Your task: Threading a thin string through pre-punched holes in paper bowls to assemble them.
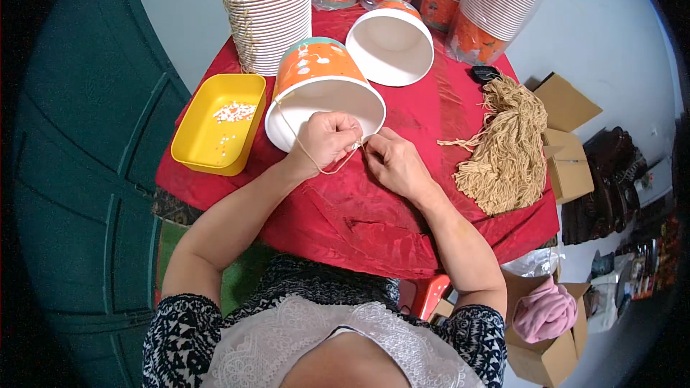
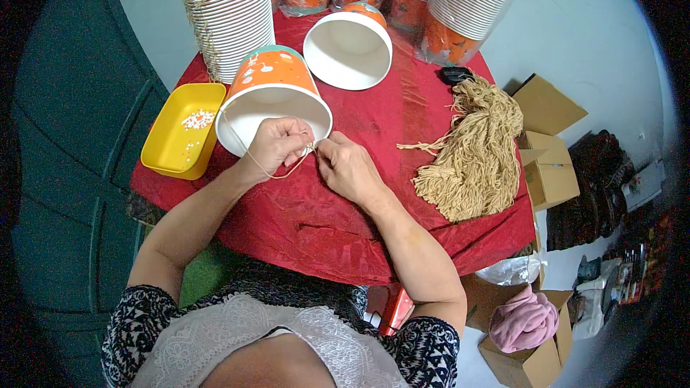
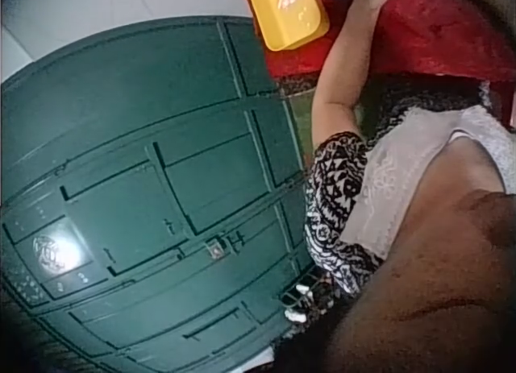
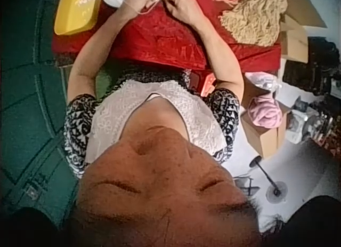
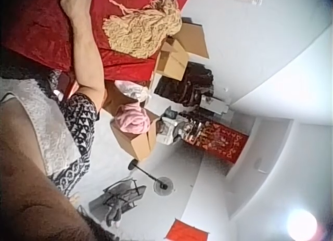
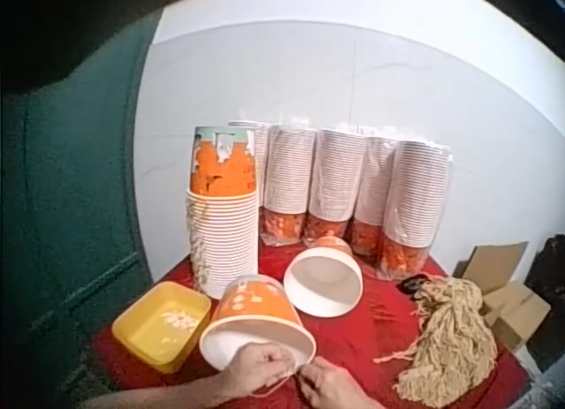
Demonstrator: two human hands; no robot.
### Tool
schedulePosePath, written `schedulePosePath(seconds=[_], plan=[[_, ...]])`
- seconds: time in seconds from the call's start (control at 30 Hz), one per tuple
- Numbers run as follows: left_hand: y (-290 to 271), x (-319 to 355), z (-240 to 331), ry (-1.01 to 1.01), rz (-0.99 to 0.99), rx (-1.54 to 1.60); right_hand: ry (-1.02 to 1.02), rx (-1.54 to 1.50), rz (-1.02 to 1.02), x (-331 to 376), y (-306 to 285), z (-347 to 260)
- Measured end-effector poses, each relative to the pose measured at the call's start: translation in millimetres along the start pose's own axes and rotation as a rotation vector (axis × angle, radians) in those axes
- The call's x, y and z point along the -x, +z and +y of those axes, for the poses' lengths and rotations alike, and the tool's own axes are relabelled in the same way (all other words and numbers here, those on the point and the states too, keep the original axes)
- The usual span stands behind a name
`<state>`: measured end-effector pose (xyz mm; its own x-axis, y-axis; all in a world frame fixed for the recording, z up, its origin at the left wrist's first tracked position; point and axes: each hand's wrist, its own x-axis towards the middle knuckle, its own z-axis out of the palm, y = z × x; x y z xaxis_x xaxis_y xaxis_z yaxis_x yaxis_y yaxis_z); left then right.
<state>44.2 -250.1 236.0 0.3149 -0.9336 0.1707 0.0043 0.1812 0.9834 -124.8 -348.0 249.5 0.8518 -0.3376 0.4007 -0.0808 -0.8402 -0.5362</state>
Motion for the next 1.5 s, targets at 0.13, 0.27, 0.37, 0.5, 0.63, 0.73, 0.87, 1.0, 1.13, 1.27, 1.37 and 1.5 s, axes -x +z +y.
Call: schedulePosePath(seconds=[0.13,0.27,0.37,0.5,0.63,0.73,0.87,1.0,1.13,1.27,1.37,1.5], plan=[[3,-1,-1,-0.024,0.001,0.049,-0.017,-0.021,0.026,1,2,1],[2,-4,-5,-0.086,0.047,0.073,-0.035,0.009,0.022,2,1,0],[3,-5,-5,-0.105,0.081,0.09,-0.132,0.131,0.06,3,0,-8],[4,-5,-5,-0.145,0.129,0.029,-0.18,0.333,0.048,4,-2,-20],[8,-5,0,-0.179,0.121,-0.018,-0.309,0.425,0.209,-1,-6,-20],[8,-4,6,-0.202,0.1,0.056,-0.293,0.444,0.207,-2,-7,-11],[7,-3,7,-0.185,0.094,0.095,-0.268,0.38,0.134,-3,-6,-4],[6,-3,6,-0.142,0.115,0.134,-0.261,0.324,0.114,-4,-7,-3],[5,-2,8,-0.145,0.058,0.191,-0.238,0.265,0.104,-4,-6,-3],[7,-2,12,-0.168,0.037,0.192,-0.232,0.24,0.112,-4,-3,0],[11,-3,12,-0.18,0.067,0.202,-0.211,0.237,0.08,-3,-4,1],[12,-6,7,-0.183,0.05,0.125,-0.193,0.21,0.077,-2,-3,3]])
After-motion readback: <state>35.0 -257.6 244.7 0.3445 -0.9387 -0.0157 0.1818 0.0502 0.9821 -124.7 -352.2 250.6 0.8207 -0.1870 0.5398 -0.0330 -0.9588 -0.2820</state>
